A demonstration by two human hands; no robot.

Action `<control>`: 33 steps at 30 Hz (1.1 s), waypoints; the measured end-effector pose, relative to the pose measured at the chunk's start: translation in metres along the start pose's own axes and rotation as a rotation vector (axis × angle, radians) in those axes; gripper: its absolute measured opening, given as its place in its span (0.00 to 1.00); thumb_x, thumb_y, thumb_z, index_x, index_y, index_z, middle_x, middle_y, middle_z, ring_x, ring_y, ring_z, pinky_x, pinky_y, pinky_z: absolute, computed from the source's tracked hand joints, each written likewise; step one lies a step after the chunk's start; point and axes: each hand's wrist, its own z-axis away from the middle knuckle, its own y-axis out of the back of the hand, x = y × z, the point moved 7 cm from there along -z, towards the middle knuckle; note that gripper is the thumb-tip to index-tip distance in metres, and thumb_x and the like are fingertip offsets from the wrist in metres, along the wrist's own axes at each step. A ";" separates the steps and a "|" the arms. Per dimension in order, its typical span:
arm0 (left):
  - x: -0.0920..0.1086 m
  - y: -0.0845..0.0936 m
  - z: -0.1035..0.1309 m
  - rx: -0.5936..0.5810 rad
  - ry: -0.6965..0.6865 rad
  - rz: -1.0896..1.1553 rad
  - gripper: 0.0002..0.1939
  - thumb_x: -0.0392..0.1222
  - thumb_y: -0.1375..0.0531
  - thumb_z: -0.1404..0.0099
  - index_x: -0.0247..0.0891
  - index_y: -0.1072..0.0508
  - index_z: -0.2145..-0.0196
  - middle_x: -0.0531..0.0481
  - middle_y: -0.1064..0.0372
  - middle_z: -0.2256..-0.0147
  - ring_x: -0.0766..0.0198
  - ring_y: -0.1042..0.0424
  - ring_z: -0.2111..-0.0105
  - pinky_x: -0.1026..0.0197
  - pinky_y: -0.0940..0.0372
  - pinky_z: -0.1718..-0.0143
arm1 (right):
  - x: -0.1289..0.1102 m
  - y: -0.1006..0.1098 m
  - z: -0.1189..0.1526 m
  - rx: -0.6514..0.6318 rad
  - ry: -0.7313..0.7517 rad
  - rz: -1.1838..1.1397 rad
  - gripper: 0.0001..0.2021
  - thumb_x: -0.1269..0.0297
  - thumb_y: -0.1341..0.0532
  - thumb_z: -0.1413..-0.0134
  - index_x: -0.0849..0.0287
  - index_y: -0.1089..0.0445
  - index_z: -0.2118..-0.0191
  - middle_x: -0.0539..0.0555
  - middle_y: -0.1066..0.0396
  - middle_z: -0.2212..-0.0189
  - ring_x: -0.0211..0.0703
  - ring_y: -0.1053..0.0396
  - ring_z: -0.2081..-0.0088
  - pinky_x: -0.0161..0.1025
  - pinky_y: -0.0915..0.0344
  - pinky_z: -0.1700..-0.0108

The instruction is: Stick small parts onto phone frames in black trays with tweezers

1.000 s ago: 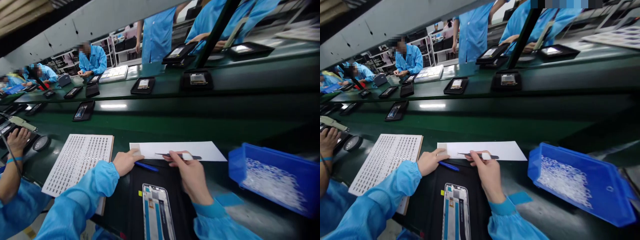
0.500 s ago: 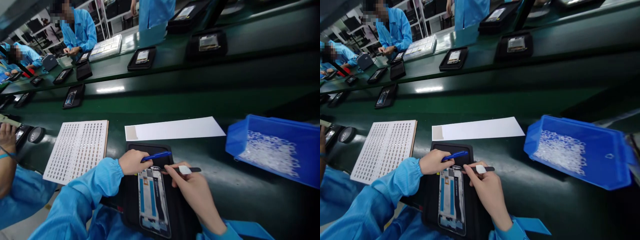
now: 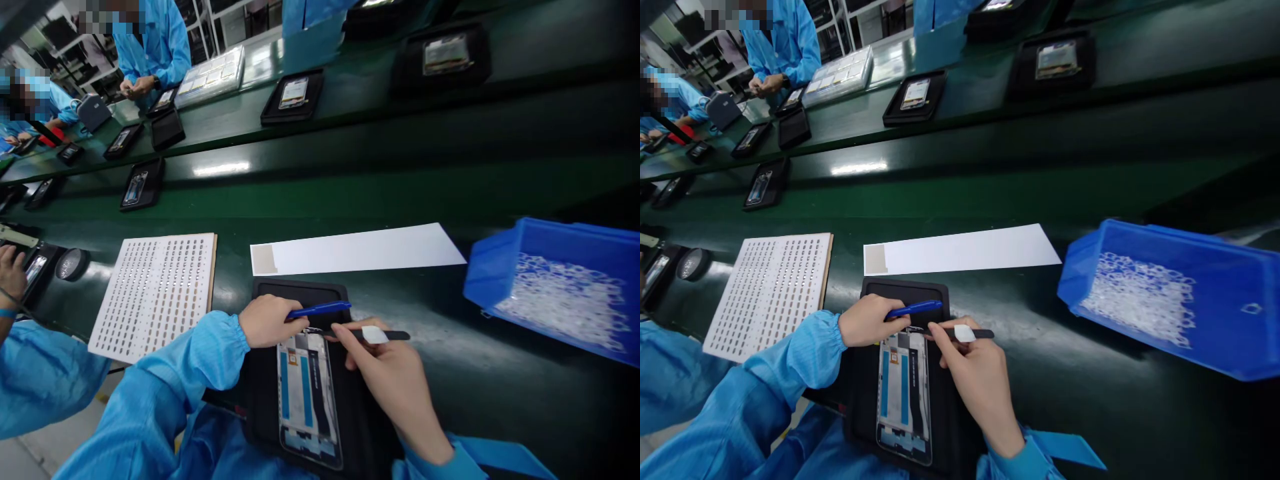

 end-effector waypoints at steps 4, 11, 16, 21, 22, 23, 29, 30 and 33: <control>-0.001 -0.001 0.000 0.010 -0.010 0.027 0.12 0.46 0.45 0.34 0.41 0.24 0.63 0.52 0.25 0.71 0.61 0.26 0.69 0.65 0.42 0.71 | -0.001 0.000 0.000 0.010 0.000 0.021 0.28 0.39 0.42 0.51 0.58 0.36 0.87 0.56 0.28 0.76 0.33 0.42 0.87 0.36 0.49 0.86; -0.002 -0.003 0.000 0.010 0.020 0.043 0.10 0.47 0.43 0.36 0.44 0.24 0.62 0.55 0.26 0.72 0.61 0.26 0.69 0.64 0.40 0.70 | -0.004 0.001 0.000 -0.005 0.037 0.034 0.25 0.42 0.41 0.49 0.56 0.35 0.85 0.53 0.30 0.82 0.35 0.42 0.87 0.36 0.45 0.84; -0.002 -0.005 0.000 -0.008 0.066 -0.033 0.13 0.49 0.44 0.35 0.45 0.25 0.58 0.52 0.24 0.68 0.55 0.24 0.64 0.60 0.35 0.66 | -0.006 0.003 0.003 0.009 0.088 0.043 0.21 0.46 0.40 0.47 0.56 0.31 0.80 0.51 0.33 0.86 0.38 0.38 0.86 0.35 0.40 0.80; 0.002 -0.003 0.001 -0.038 0.068 -0.073 0.13 0.49 0.45 0.34 0.45 0.26 0.57 0.52 0.24 0.68 0.54 0.24 0.63 0.58 0.33 0.63 | -0.003 0.007 0.007 0.039 0.139 0.043 0.20 0.47 0.40 0.46 0.56 0.31 0.79 0.53 0.28 0.80 0.40 0.31 0.81 0.34 0.39 0.79; 0.003 -0.003 0.002 -0.037 0.068 -0.072 0.13 0.49 0.46 0.34 0.45 0.26 0.57 0.52 0.24 0.68 0.54 0.24 0.63 0.58 0.33 0.63 | -0.003 0.006 0.008 0.033 0.150 0.053 0.20 0.47 0.40 0.45 0.57 0.30 0.78 0.53 0.27 0.79 0.40 0.30 0.80 0.33 0.39 0.79; 0.003 -0.003 0.002 -0.035 0.070 -0.070 0.13 0.49 0.46 0.34 0.45 0.26 0.57 0.52 0.24 0.68 0.55 0.24 0.63 0.59 0.33 0.63 | -0.003 0.005 0.008 0.026 0.166 0.066 0.19 0.47 0.40 0.45 0.57 0.29 0.77 0.54 0.26 0.78 0.40 0.30 0.79 0.33 0.39 0.79; 0.001 -0.005 0.001 -0.035 0.087 -0.055 0.13 0.49 0.46 0.34 0.45 0.26 0.57 0.52 0.23 0.68 0.54 0.23 0.63 0.58 0.32 0.62 | -0.010 0.002 0.008 0.042 0.233 0.116 0.20 0.45 0.42 0.44 0.57 0.31 0.75 0.51 0.28 0.80 0.39 0.32 0.82 0.33 0.39 0.79; 0.001 -0.004 0.002 -0.024 0.088 -0.053 0.13 0.49 0.45 0.35 0.45 0.26 0.57 0.52 0.23 0.68 0.54 0.23 0.62 0.58 0.32 0.61 | -0.012 0.002 0.008 0.050 0.248 0.123 0.21 0.44 0.43 0.44 0.57 0.31 0.75 0.52 0.28 0.80 0.39 0.32 0.82 0.33 0.39 0.79; 0.002 -0.003 0.005 0.013 0.098 -0.051 0.12 0.49 0.45 0.36 0.46 0.26 0.58 0.52 0.22 0.66 0.54 0.23 0.62 0.58 0.31 0.61 | -0.013 0.001 0.010 0.060 0.293 0.147 0.23 0.42 0.46 0.43 0.56 0.31 0.76 0.53 0.28 0.80 0.41 0.31 0.82 0.34 0.37 0.79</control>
